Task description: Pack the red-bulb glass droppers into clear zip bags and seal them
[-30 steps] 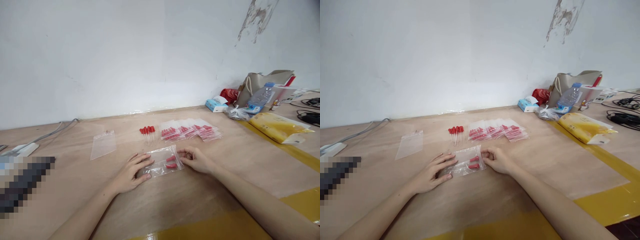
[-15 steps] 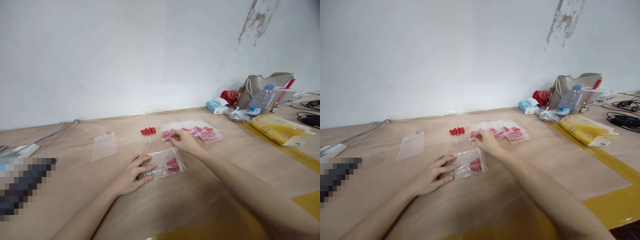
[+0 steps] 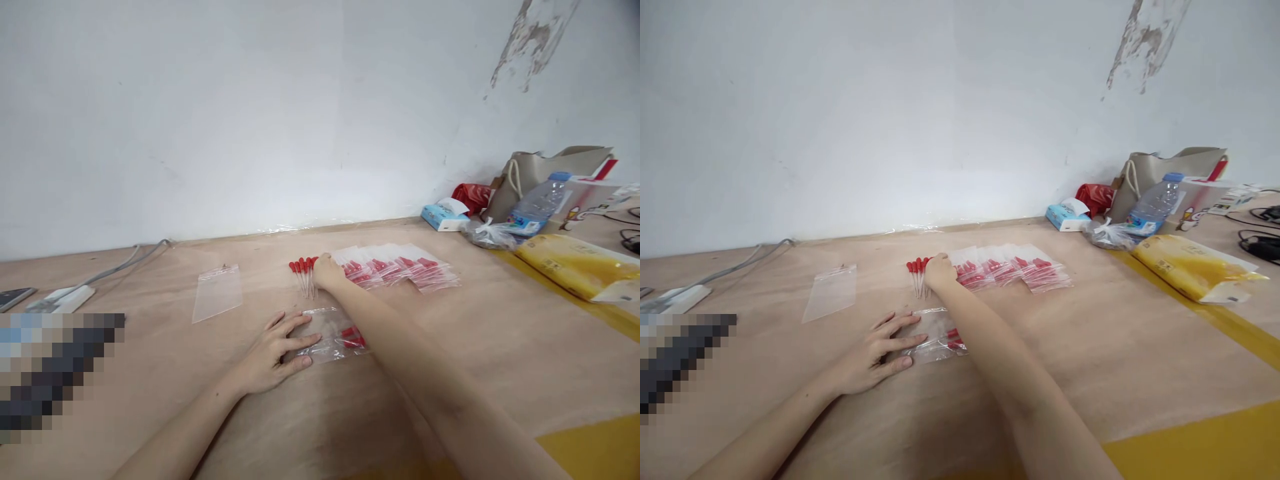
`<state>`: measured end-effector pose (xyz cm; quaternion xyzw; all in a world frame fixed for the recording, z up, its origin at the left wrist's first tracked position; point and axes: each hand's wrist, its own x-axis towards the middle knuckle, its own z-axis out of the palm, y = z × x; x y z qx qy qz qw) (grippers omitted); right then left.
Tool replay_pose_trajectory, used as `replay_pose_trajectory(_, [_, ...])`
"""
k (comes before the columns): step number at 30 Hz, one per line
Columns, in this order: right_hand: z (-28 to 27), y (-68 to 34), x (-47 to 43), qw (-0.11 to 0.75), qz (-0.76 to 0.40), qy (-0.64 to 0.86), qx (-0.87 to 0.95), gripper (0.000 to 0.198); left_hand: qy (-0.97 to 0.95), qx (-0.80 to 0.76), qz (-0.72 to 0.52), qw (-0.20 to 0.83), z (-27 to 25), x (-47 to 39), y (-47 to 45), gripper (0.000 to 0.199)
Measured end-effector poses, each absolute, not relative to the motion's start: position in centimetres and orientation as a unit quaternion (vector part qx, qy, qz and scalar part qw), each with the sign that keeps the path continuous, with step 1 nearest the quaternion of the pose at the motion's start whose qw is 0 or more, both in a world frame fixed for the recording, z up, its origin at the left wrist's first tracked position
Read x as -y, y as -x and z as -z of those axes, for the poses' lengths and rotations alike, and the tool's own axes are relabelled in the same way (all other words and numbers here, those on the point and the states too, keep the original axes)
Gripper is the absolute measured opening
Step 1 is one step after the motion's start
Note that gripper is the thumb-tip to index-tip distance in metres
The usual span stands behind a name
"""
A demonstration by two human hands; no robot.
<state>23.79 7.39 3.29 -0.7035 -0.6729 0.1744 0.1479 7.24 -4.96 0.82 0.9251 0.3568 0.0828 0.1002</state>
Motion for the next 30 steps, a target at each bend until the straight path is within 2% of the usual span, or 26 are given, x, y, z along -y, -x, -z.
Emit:
replay_pose_trajectory(7, [-4.6,-27.9,-6.0,0.261,-0.212,0.667,0.665,0.044,-0.926,-0.357,-0.075,0.102,-1.1,5.0,-7.3,0.038])
replay_pose_trajectory(8, [-4.6,-29.1,-5.2,0.283,-0.235,0.653,0.662,0.047,-0.926,-0.356,-0.078,0.101,-1.1,5.0,-7.3,0.038])
replay_pose_trajectory(12, [-3.4,-34.2,-1.1,0.432,-0.448,0.53,0.577,0.079,-0.928,-0.349,-0.089,0.095,-1.0,4.9,-7.3,0.038])
replay_pose_trajectory(15, [-1.5,-36.9,1.7,0.515,-0.473,0.515,0.495,0.084,-0.928,-0.349,-0.088,0.095,-1.0,4.9,-7.3,0.038])
replay_pose_trajectory(20, [0.6,-37.5,3.4,0.61,-0.45,0.507,0.41,0.064,-0.928,-0.35,-0.084,0.092,-0.9,4.8,-7.3,0.037])
replay_pose_trajectory(24, [0.7,-36.6,3.4,0.627,-0.476,0.486,0.38,0.049,-0.928,-0.354,-0.075,0.091,-0.9,4.8,-7.3,0.037])
replay_pose_trajectory(30, [0.6,-36.4,4.0,0.609,-0.504,0.471,0.39,0.043,-0.927,-0.355,-0.079,0.089,-0.9,5.0,-7.4,0.038])
